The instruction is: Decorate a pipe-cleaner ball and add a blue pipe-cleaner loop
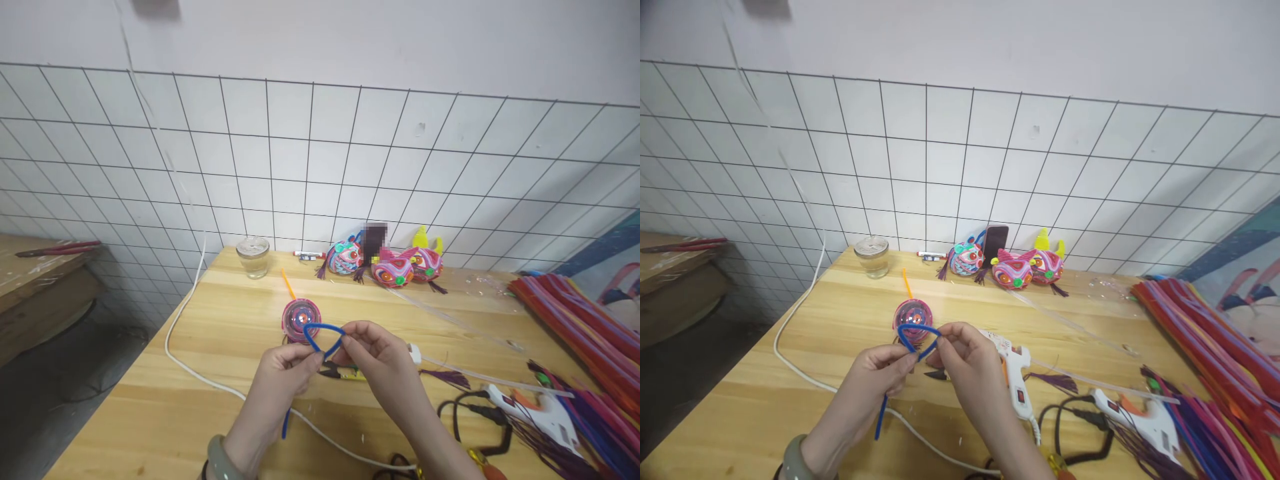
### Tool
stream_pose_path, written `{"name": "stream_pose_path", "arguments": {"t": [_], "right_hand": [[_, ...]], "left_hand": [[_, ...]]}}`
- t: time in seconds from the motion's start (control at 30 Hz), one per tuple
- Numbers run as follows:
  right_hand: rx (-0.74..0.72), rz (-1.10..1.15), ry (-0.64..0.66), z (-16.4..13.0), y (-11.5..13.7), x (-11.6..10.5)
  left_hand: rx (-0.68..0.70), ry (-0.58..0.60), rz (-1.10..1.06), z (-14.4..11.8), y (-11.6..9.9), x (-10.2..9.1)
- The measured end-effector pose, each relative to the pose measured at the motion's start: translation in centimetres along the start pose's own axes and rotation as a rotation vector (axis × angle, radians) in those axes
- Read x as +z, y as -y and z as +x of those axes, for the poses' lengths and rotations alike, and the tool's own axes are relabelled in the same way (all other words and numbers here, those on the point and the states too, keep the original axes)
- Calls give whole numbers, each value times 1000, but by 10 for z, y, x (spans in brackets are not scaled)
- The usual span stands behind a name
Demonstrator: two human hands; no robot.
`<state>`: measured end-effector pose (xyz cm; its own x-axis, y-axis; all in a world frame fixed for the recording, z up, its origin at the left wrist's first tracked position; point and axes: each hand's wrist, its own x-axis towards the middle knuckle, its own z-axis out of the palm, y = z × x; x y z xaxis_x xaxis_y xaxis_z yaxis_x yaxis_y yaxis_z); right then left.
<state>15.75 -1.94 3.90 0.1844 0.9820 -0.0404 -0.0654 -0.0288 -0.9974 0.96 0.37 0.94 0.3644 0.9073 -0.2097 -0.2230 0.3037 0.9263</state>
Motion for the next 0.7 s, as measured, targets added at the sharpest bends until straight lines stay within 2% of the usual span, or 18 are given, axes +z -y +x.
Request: {"name": "stream_pose_path", "arguments": {"t": [0.13, 0.33, 0.47, 0.7], "right_hand": [[29, -17, 35, 0, 2, 0], [49, -78, 177, 3, 4, -1], [61, -135, 176, 5, 1, -1], [63, -146, 168, 6, -1, -2]], "left_hand": [[-16, -27, 100, 0, -4, -3], [-27, -54, 198, 0, -8, -6], [-48, -48, 203, 0, -8, -6], [19, -6, 188, 2, -7, -8]]}}
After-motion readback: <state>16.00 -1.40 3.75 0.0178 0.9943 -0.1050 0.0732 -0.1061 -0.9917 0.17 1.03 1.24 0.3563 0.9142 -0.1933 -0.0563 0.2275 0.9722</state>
